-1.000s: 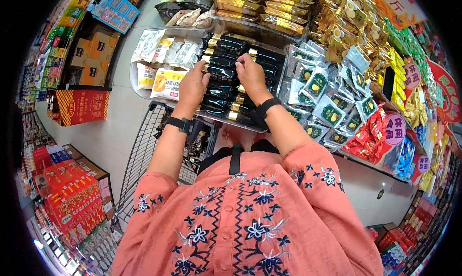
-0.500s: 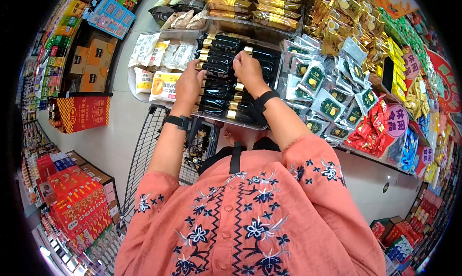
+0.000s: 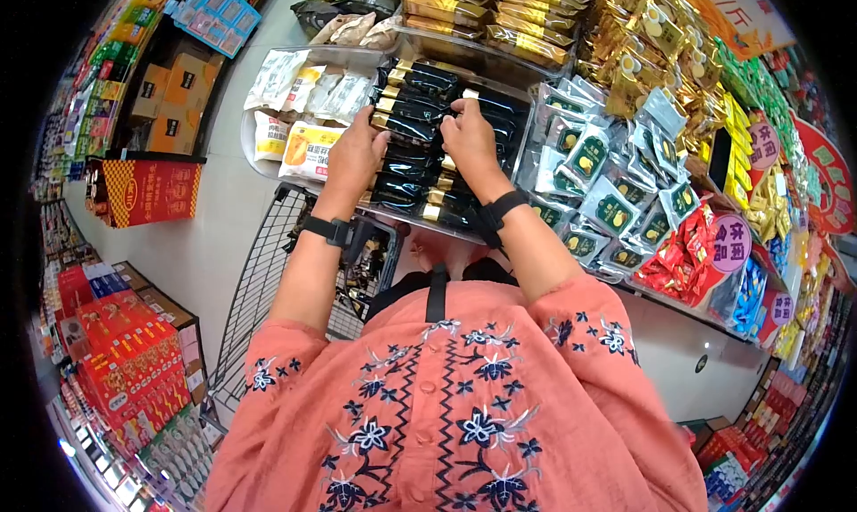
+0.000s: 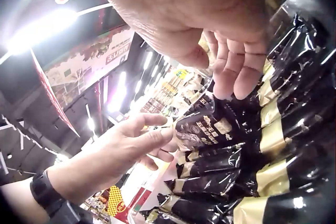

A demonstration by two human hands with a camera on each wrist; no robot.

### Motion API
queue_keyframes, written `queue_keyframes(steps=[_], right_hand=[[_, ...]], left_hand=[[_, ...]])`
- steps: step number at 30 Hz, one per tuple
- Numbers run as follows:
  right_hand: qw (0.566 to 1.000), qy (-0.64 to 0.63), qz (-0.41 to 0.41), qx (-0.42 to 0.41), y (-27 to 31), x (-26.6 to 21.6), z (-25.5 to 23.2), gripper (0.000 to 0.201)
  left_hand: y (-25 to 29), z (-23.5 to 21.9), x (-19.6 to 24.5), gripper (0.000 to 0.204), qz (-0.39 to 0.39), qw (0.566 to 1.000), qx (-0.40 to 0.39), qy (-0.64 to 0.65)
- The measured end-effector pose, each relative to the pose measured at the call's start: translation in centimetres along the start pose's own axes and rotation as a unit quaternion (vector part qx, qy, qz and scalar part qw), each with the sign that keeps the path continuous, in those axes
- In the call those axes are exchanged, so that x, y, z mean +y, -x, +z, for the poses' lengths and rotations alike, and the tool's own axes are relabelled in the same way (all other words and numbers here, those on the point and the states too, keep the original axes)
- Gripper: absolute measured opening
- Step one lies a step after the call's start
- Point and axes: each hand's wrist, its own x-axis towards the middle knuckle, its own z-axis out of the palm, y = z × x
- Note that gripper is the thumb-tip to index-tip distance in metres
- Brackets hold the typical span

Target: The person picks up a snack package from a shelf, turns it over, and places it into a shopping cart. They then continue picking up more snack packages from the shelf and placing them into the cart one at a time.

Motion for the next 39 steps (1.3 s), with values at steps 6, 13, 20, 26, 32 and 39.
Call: queue_keyframes(steps=[6,13,20,26,32,39], right_hand=[[0.995,-0.093,-0.001,-0.032,0.4,-1.1,-0.4,0.022],[0.972,-0.096,0.029,-0.213,3.0,-3.9,2.2,0.018],[0.89,-0.039,0.098,-0.443,6.6,-3.4,7.0,0.02],[0.859,0.05,0.087,-0.502,7.1,-3.1,9.7,0.024],[0.853,-0.004,0.138,-0.503,8.3,-4.1,11.4,0.02],[0.834,-0.02,0.19,-0.518,9.6,-2.8,12.4,0.022]], left_hand=[[3.1,-6.5,0.5,0.042,-0.118,0.987,0.044,0.099],[14.0,-8.7,-11.7,0.031,-0.309,0.924,0.171,0.148],[25.3,-6.1,-18.7,0.026,-0.514,0.818,0.15,0.21],[29.8,1.4,-21.8,0.034,-0.555,0.813,0.012,0.177],[29.7,6.1,-21.4,0.04,-0.553,0.804,-0.102,0.193],[27.5,10.8,-22.2,0.056,-0.476,0.86,-0.15,0.11]])
